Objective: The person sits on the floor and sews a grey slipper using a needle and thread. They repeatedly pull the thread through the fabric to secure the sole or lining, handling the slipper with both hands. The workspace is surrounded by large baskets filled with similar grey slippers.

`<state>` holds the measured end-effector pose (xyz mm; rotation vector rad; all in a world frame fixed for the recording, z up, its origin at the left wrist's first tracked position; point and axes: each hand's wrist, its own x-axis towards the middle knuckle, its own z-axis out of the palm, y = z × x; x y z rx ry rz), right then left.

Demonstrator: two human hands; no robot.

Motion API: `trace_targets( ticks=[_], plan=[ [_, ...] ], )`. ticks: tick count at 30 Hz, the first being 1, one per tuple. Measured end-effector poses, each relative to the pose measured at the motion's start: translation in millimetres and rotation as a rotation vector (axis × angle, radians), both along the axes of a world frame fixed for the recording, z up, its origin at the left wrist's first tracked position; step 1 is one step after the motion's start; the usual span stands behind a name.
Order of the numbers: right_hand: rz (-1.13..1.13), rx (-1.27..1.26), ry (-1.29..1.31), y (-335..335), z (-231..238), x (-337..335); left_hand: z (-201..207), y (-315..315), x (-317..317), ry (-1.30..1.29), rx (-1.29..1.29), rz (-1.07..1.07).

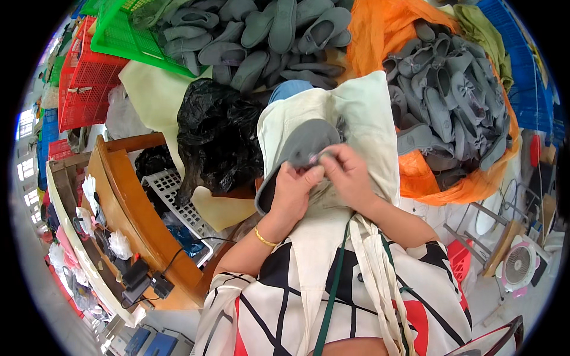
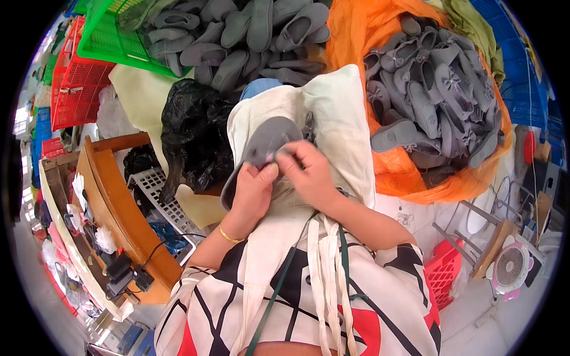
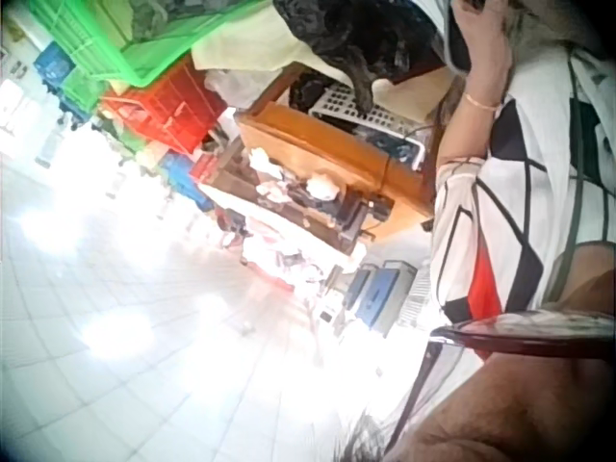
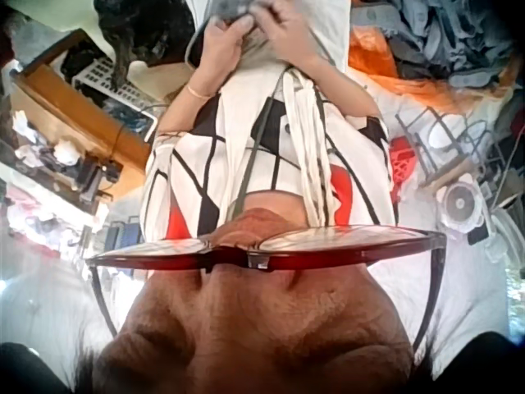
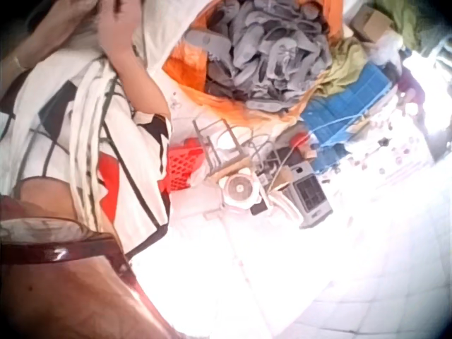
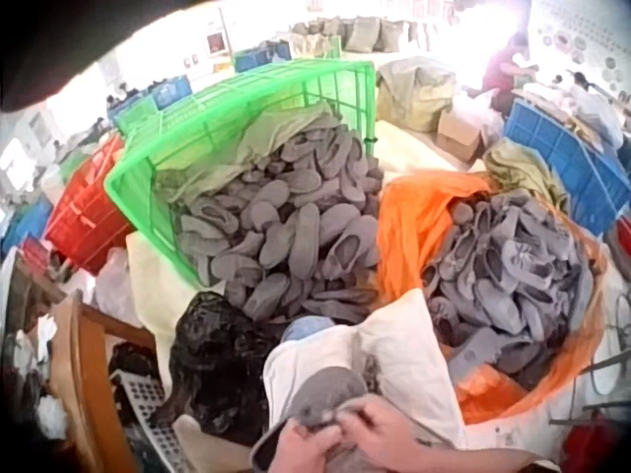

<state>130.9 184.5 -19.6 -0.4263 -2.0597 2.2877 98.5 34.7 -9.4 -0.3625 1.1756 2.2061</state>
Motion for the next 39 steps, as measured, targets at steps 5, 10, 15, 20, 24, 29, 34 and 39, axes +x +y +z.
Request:
trace_targets(
  ticks=[5,10,15,20,24,29,34,39],
  plan=[
    [0.242,0.336,0.126,12.6,14.6,6.2,10.5,9.3,-12.9,-0.153,0.094,0.189],
    [0.090,-0.072,-0.080,46.3,22.9,22.7,4.1,8.8,-15.1,-0.166,0.033,0.209],
    [0.064,-0.366,-0.114,62.5,24.6,36.4,4.4,12.7,-16.1,-0.145,-0.023,0.187],
    [0.183,-0.211,-0.331,45.1,33.7,14.8,2.6,13.4,-16.0,-0.115,-0.057,0.181],
    [0.241,-0.099,-0.332,29.1,32.1,-4.2,-4.9,11.8,-15.1,-0.095,-0.079,0.170],
    [0.269,0.083,-0.308,23.8,30.9,-12.0,-3.8,9.0,-14.1,-0.121,-0.052,0.183],
    [0.264,0.157,-0.214,23.3,29.9,-12.4,-5.8,8.0,-13.1,-0.116,-0.063,0.168],
    [0.276,0.165,-0.195,23.6,25.3,-12.1,-2.9,10.0,-13.5,-0.105,-0.055,0.165]
  ],
)
